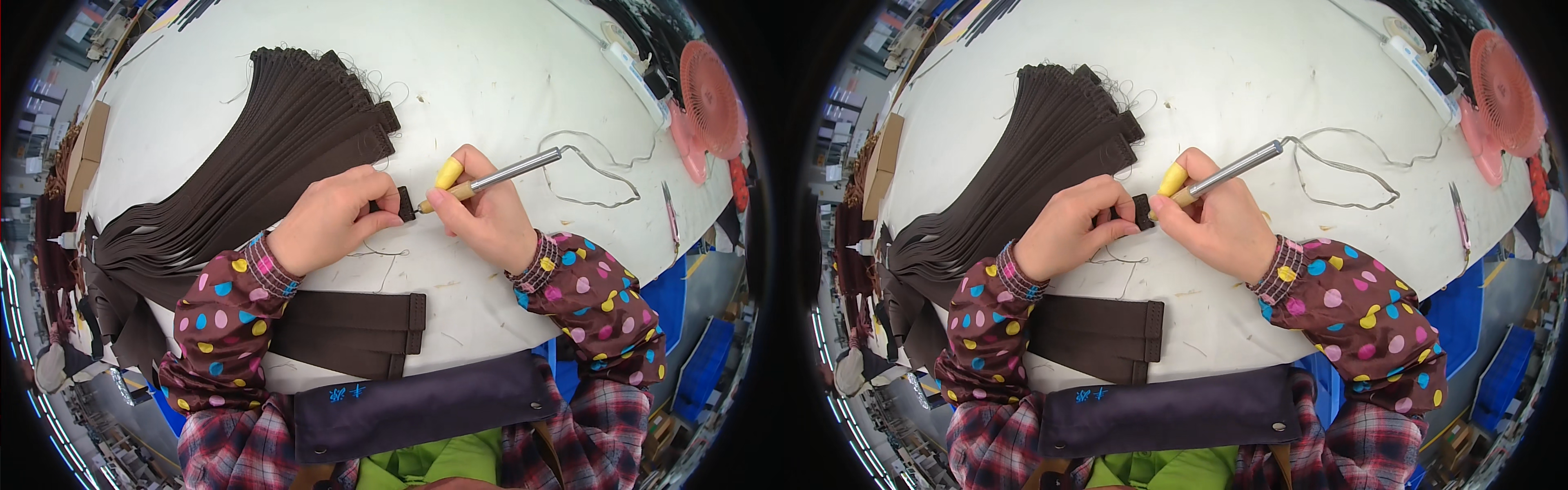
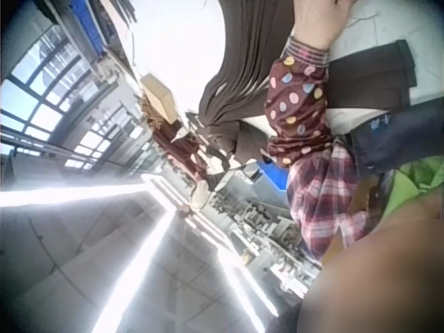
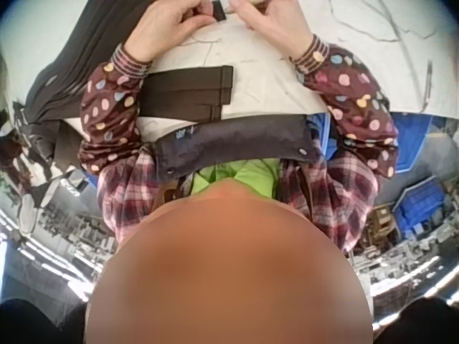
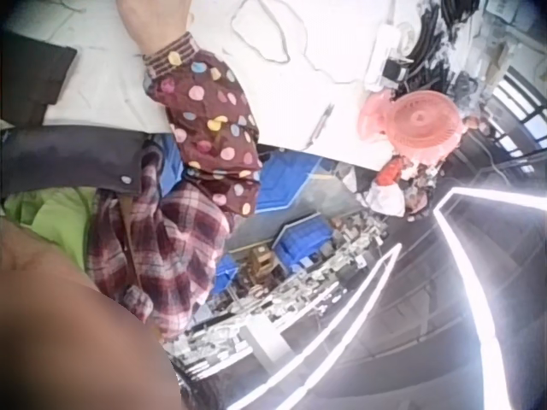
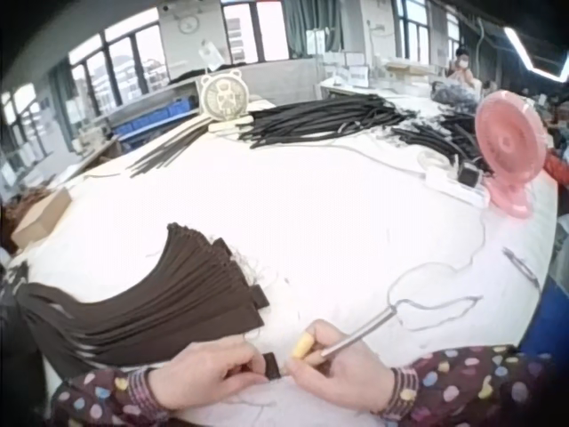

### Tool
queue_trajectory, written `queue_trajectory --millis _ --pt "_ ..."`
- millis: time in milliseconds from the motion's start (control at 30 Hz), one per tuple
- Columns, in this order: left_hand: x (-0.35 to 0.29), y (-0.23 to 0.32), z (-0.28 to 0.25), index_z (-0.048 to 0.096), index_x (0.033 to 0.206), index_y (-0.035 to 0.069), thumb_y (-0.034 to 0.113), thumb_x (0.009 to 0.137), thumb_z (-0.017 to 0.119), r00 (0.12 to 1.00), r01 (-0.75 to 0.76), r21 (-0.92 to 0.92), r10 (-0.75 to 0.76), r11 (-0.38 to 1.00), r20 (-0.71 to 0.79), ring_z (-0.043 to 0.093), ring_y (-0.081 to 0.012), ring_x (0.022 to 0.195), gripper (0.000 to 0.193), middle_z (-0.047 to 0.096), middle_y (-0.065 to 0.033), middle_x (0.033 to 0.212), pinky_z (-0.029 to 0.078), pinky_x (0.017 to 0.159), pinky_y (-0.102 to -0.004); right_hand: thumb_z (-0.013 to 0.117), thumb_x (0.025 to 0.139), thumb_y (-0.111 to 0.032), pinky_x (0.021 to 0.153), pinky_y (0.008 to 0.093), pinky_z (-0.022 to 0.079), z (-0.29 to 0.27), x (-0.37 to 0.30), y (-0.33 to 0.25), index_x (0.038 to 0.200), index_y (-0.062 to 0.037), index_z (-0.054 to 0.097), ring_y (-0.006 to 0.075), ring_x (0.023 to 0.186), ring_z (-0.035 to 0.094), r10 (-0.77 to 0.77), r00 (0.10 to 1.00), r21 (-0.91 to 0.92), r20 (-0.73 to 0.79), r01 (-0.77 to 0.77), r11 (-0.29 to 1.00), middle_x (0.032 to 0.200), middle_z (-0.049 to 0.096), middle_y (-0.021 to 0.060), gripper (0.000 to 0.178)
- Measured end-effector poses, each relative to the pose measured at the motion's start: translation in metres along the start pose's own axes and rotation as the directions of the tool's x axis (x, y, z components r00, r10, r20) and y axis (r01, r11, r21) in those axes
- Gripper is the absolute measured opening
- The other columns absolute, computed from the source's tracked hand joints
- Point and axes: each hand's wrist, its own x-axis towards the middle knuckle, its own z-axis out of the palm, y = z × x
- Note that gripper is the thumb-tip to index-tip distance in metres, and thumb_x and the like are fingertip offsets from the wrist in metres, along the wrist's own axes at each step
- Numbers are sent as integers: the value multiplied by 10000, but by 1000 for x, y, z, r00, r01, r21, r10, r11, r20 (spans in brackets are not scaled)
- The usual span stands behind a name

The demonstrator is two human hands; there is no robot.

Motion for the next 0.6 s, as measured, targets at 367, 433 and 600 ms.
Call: queue_trajectory --millis 367,433,600 --pt "3 10 -7 536 839 26 118 832 658 974 221 -148 -210 964 90 545 -167 605 152 551 -76 757 443 560 -287 591 877 -75 519 193 340 3 1 4 879 -41 428 19 621 405 -43 998 -75 54 47 996 726 479 -19 167" --pt "3 9 -7 536 839 26 117 831 657 973 224 -145 -212 964 89 545 -168 604 152 551 -75 755 442 559 -288 592 876 -76 521 193 341 3 1 2 878 -41 427 18 627 401 -32 998 -100 58 38 994 730 477 -21 169" --pt "3 8 -6 535 843 26 116 829 660 975 216 -152 -206 964 79 539 -169 600 154 549 -75 745 439 555 -292 593 877 -83 520 193 345 3 1 3 878 -39 427 20 622 408 -32 998 -139 62 40 989 733 490 -14 172"
